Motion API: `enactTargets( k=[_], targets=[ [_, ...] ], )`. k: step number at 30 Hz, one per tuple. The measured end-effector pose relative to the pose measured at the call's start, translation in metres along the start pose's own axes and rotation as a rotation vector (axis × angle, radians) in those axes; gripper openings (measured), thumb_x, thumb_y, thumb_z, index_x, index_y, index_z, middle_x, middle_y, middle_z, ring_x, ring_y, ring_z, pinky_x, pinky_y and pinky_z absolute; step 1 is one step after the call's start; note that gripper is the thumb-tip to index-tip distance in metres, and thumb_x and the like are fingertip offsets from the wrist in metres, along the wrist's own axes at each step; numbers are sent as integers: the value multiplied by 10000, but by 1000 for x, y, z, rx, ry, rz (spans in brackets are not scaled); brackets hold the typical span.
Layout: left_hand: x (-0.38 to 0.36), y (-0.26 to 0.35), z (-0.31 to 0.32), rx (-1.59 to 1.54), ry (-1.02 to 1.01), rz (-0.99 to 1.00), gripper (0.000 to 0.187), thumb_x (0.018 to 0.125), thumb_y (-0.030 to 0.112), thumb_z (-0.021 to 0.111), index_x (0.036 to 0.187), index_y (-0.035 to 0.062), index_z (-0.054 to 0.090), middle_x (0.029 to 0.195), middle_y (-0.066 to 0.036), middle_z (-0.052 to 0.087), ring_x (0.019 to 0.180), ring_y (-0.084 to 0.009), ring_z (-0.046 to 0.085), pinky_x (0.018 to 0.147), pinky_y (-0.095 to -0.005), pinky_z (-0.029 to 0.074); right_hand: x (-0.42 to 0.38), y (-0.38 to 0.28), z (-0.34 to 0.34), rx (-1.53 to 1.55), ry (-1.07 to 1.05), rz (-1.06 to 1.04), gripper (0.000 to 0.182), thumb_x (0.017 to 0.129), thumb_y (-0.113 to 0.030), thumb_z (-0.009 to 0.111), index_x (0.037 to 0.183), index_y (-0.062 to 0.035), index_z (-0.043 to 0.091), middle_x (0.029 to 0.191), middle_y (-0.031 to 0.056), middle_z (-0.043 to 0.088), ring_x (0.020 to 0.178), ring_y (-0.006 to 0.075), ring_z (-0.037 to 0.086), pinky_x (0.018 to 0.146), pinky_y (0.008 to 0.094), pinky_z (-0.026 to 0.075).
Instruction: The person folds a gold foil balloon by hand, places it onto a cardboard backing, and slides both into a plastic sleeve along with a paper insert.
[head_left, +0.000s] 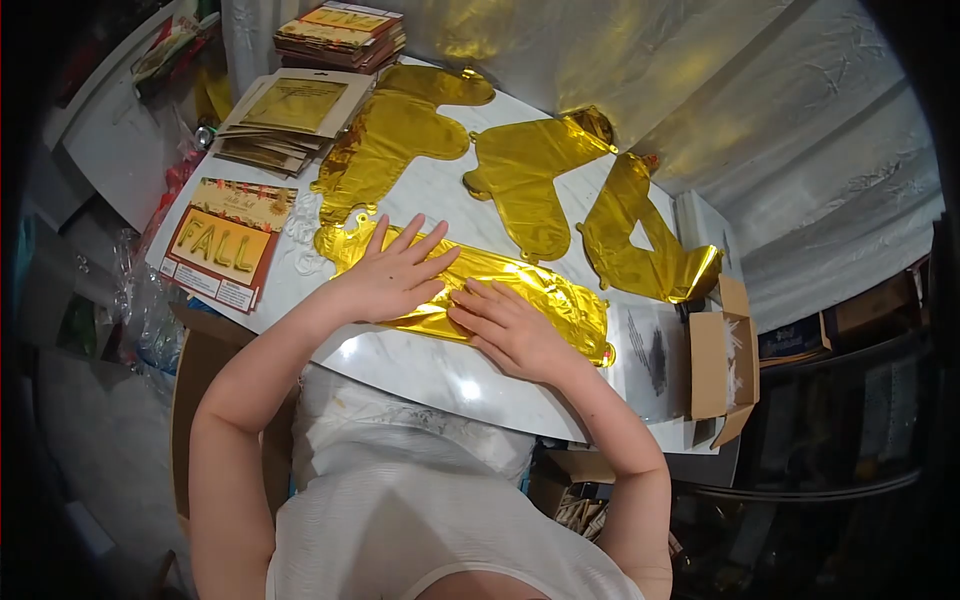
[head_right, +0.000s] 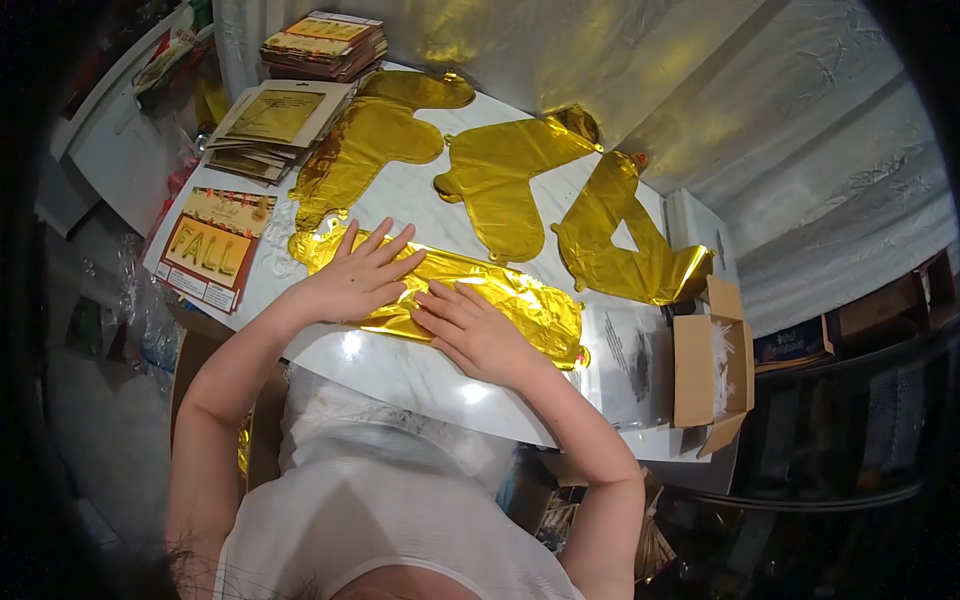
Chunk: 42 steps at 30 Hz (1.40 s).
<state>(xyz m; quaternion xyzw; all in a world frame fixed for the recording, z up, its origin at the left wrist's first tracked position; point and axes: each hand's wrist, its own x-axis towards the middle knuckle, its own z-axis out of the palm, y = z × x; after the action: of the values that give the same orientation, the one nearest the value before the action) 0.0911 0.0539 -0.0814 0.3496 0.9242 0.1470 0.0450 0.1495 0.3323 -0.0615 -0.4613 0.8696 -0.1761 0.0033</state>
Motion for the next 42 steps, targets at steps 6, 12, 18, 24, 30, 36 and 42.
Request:
enactTargets(
  k=[6, 12, 18, 24, 30, 36, 42],
  targets=[
    [-1, -3, -22, -263, -62, -61, 631, 1123, 363, 419, 1717, 195, 294, 1815, -130, 130, 1676, -342, 102, 1320, -613, 28, -1, 4, 4, 76, 17, 23, 503, 1051, -175, 610, 1547, -106, 562, 1645, 125, 491, 1536, 388, 431, 1269, 543, 344],
    [-35, -9, -21, 10, 54, 5, 665, 1093, 298, 488, 1702, 113, 296, 1799, -158, 170, 1661, -346, 175, 1321, -623, 45, -2, 6, 5, 98, 9, 30, 520, 1055, -167, 595, 1565, -91, 536, 1660, 138, 469, 1548, 387, 414, 1272, 544, 337],
    [-45, -17, -9, 85, 71, -29, 644, 1104, 342, 478, 1686, 110, 332, 1785, -140, 228, 1650, -334, 214, 1323, -623, 45, -3, 8, 8, 146, 21, 49, 548, 1051, -149, 591, 1583, -54, 501, 1662, 145, 465, 1559, 382, 403, 1281, 547, 325],
    [-41, -5, -19, 57, 36, -89, 641, 1102, 344, 480, 1676, 91, 348, 1782, -130, 243, 1653, -314, 210, 1308, -669, 31, -2, 8, 10, 122, 51, 44, 540, 1055, -188, 621, 1565, -42, 519, 1616, 148, 520, 1540, 356, 437, 1285, 554, 325],
    [-25, 52, -5, 68, 158, 82, 761, 1064, 420, 540, 1662, -1, 328, 1780, -211, 194, 1658, -360, 180, 1282, -693, 46, -4, 10, 14, 147, 90, 25, 527, 1056, -194, 629, 1549, -28, 540, 1609, 163, 522, 1534, 352, 444, 1283, 545, 334],
    [-13, 46, 19, 42, 183, 58, 822, 1057, 454, 557, 1661, -42, 301, 1768, -212, 230, 1650, -364, 205, 1292, -674, 40, -5, 13, 18, 190, 108, 8, 569, 1025, -129, 657, 1568, -30, 517, 1631, 167, 499, 1539, 356, 439, 1285, 548, 335],
    [-11, 47, 20, 34, 161, 11, 797, 1046, 446, 574, 1645, -29, 352, 1753, -194, 283, 1642, -350, 228, 1299, -665, 87, -8, 10, 10, 170, 84, 10, 660, 1042, -285, 649, 1584, 33, 447, 1681, 213, 402, 1566, 380, 379, 1295, 526, 314]
  ],
)
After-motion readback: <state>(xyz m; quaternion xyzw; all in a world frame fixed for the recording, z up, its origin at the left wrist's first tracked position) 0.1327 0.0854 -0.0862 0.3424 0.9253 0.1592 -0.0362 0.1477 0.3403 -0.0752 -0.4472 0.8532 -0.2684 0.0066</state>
